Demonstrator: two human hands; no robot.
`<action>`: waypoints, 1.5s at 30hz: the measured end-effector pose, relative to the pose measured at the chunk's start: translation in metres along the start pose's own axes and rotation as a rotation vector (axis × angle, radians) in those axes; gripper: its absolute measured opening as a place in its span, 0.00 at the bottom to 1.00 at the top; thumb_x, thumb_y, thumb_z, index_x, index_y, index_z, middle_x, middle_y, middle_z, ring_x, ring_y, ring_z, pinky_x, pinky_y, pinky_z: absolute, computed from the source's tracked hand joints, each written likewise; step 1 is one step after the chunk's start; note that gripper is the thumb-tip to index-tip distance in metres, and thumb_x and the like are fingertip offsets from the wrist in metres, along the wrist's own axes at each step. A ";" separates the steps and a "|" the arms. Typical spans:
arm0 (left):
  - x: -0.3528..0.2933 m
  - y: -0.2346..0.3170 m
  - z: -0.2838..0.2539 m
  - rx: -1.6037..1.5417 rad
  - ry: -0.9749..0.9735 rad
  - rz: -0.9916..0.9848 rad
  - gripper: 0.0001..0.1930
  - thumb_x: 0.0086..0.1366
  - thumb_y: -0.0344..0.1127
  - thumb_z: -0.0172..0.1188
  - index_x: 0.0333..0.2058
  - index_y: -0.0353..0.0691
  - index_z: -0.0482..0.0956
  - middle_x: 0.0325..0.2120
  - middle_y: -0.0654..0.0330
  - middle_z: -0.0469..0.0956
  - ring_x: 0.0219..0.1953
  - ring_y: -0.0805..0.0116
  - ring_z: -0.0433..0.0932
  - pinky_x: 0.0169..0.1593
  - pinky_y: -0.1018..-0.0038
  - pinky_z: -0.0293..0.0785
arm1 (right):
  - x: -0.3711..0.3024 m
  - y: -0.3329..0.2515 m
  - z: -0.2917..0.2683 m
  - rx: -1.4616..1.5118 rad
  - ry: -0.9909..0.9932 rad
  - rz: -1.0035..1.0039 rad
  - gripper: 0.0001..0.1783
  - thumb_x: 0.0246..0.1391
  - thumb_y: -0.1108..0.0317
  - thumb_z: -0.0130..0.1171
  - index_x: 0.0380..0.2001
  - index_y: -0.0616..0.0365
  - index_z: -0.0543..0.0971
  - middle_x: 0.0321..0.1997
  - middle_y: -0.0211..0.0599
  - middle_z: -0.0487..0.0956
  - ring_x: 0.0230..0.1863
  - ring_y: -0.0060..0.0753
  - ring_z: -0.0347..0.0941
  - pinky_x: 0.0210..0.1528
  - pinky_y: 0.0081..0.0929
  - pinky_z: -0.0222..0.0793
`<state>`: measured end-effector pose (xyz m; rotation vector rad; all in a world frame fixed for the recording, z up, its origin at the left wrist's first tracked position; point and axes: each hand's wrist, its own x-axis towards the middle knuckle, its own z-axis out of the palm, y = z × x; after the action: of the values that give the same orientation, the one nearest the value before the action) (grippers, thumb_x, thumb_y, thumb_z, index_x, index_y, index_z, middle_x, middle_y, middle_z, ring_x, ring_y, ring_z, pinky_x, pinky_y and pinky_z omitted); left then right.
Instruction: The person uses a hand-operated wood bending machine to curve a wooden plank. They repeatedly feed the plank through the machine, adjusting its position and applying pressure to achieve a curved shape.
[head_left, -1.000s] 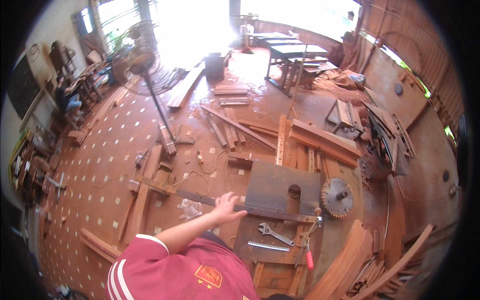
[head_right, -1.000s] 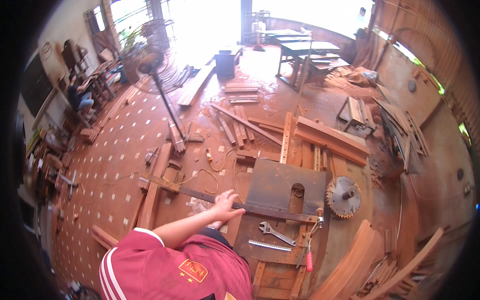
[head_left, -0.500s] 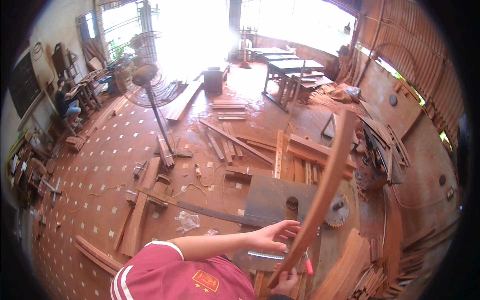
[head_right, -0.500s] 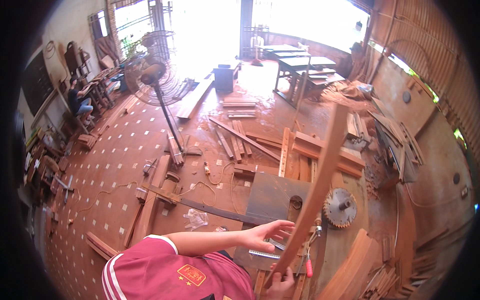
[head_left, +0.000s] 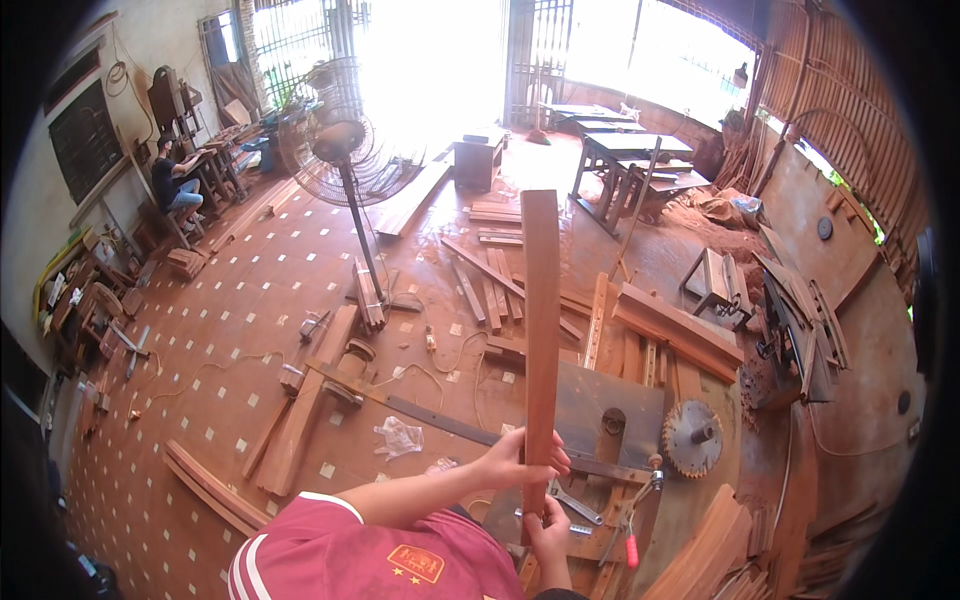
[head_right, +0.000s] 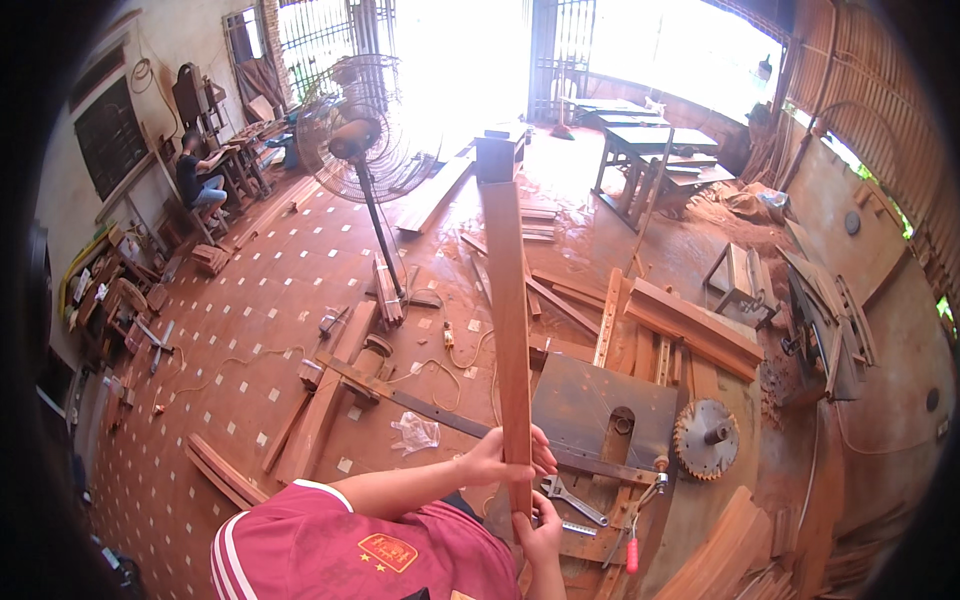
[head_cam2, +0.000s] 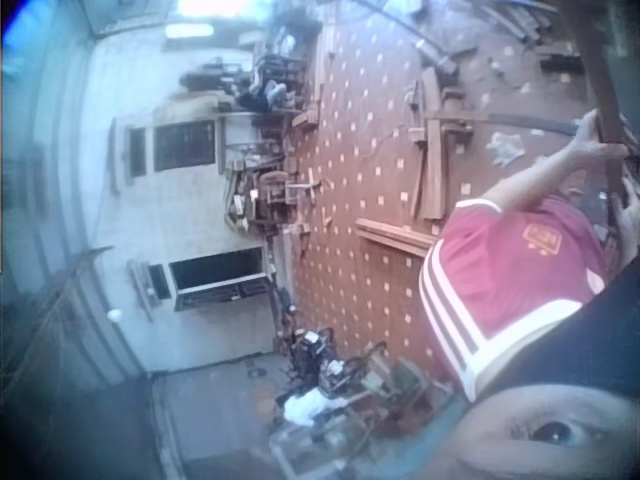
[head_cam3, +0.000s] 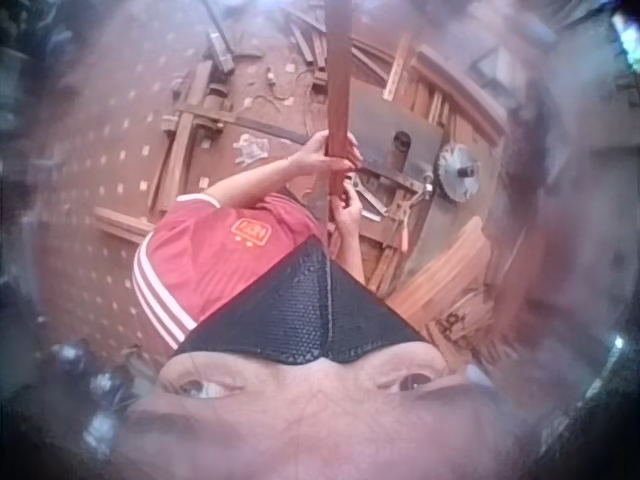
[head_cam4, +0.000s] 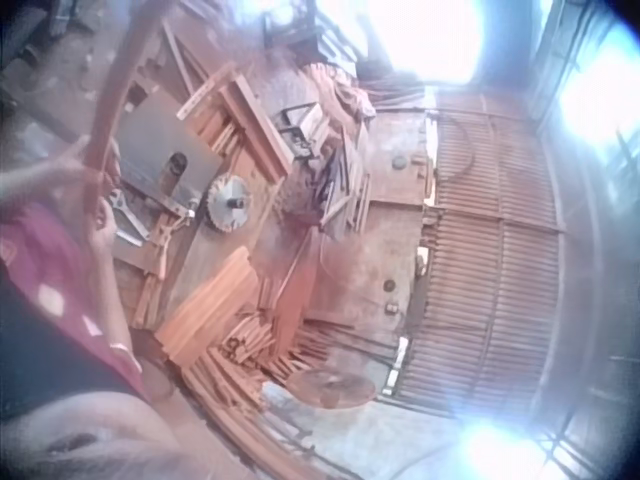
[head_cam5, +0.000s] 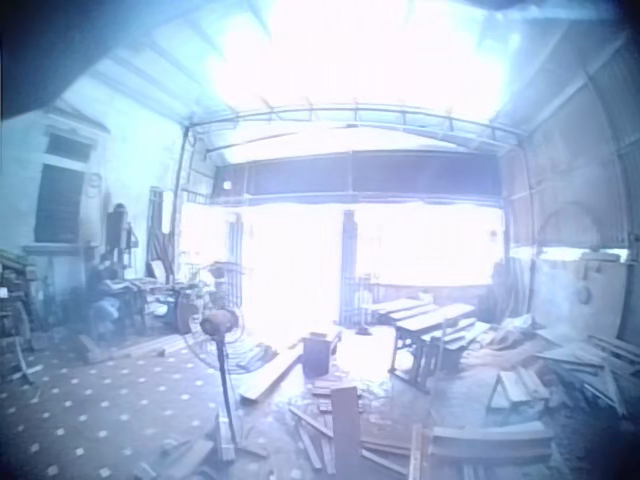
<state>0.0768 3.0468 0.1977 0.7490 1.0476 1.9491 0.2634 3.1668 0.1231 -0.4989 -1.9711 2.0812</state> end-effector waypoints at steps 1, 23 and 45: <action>0.001 0.006 -0.005 0.060 0.053 0.009 0.29 0.64 0.30 0.73 0.59 0.37 0.69 0.50 0.50 0.82 0.55 0.56 0.83 0.61 0.59 0.79 | 0.004 -0.004 0.003 -0.155 0.026 -0.072 0.33 0.54 0.63 0.75 0.60 0.66 0.76 0.54 0.42 0.83 0.54 0.32 0.80 0.55 0.29 0.75; 0.031 -0.020 -0.177 1.452 0.309 -0.608 0.34 0.46 0.49 0.74 0.50 0.35 0.80 0.45 0.42 0.85 0.51 0.44 0.84 0.54 0.57 0.81 | -0.041 -0.052 -0.120 -0.606 0.956 -0.219 0.13 0.64 0.69 0.63 0.48 0.67 0.81 0.44 0.39 0.82 0.41 0.31 0.78 0.45 0.31 0.76; 0.090 -0.101 -0.182 1.782 -0.149 -0.617 0.46 0.42 0.70 0.78 0.56 0.47 0.82 0.57 0.49 0.73 0.65 0.45 0.67 0.62 0.40 0.68 | -0.045 -0.017 -0.126 -1.017 0.770 0.182 0.27 0.51 0.61 0.72 0.51 0.65 0.80 0.51 0.56 0.81 0.54 0.62 0.77 0.57 0.50 0.73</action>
<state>-0.0745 3.0856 0.0334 1.1310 2.4191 0.0318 0.3533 3.2659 0.1390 -1.4118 -2.2969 0.5550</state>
